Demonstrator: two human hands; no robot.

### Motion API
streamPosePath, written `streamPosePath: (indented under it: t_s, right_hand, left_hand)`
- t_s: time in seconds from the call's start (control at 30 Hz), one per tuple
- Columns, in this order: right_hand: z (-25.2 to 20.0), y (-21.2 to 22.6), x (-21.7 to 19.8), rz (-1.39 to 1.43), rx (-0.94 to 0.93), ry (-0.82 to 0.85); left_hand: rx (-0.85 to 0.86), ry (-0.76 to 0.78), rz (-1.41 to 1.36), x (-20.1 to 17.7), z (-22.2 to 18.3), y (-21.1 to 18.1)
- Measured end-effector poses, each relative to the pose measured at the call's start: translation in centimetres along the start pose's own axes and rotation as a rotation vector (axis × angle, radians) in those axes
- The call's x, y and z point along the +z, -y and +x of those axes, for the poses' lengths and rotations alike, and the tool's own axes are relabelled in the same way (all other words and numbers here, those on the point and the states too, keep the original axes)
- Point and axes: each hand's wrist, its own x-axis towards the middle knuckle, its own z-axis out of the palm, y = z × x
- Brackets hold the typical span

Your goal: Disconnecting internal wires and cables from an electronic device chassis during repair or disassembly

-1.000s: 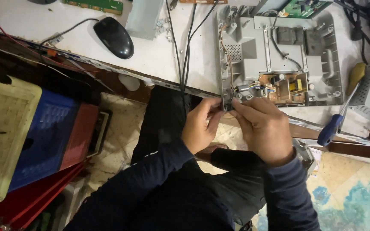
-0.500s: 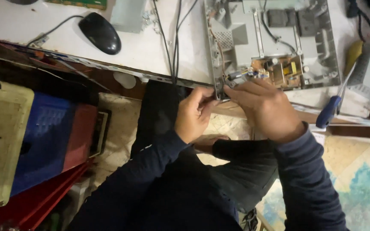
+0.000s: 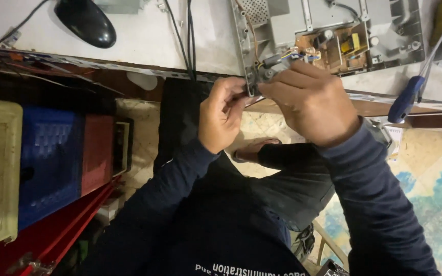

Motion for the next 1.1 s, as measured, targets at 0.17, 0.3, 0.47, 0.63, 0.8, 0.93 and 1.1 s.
streamPosePath:
  t_s: [0.17, 0.3, 0.47, 0.63, 0.8, 0.93, 1.1]
  right_hand:
    - [-0.5, -0.7, 0.6, 0.009, -0.019, -0.038]
    - [-1.0, -1.7, -0.3, 0.090, 0.040, 0.004]
    - [-1.9, -2.5, -3.0, 0.015, 0.210, -0.162]
    - [-0.4, -3.7, -1.1, -0.097, 0.137, -0.108]
    - [0.2, -5.5, 0.3, -0.088, 0.138, 0.073]
    - [0.4, -6.9, 0.2, -0.128, 0.067, 0.139]
    - [0.9, -7.2, 0.3, -0.090, 0.038, 0.155]
  left_hand:
    - [-0.010, -0.023, 0.004, 0.2, 0.0, -0.4]
    - [-0.065, 0.079, 0.008, -0.1, 0.6, -1.7]
    - [-0.016, 0.096, 0.078, -1.4, 0.0, -2.6]
    - [0.144, 0.022, 0.296, -1.8, 1.9, -4.1]
    - [0.225, 0.090, 0.408, -1.8, 4.1, -4.7]
    - [0.222, 0.108, 0.435, -1.4, 4.3, -4.1]
    - [0.182, 0.106, 0.398, -0.9, 4.4, -3.2]
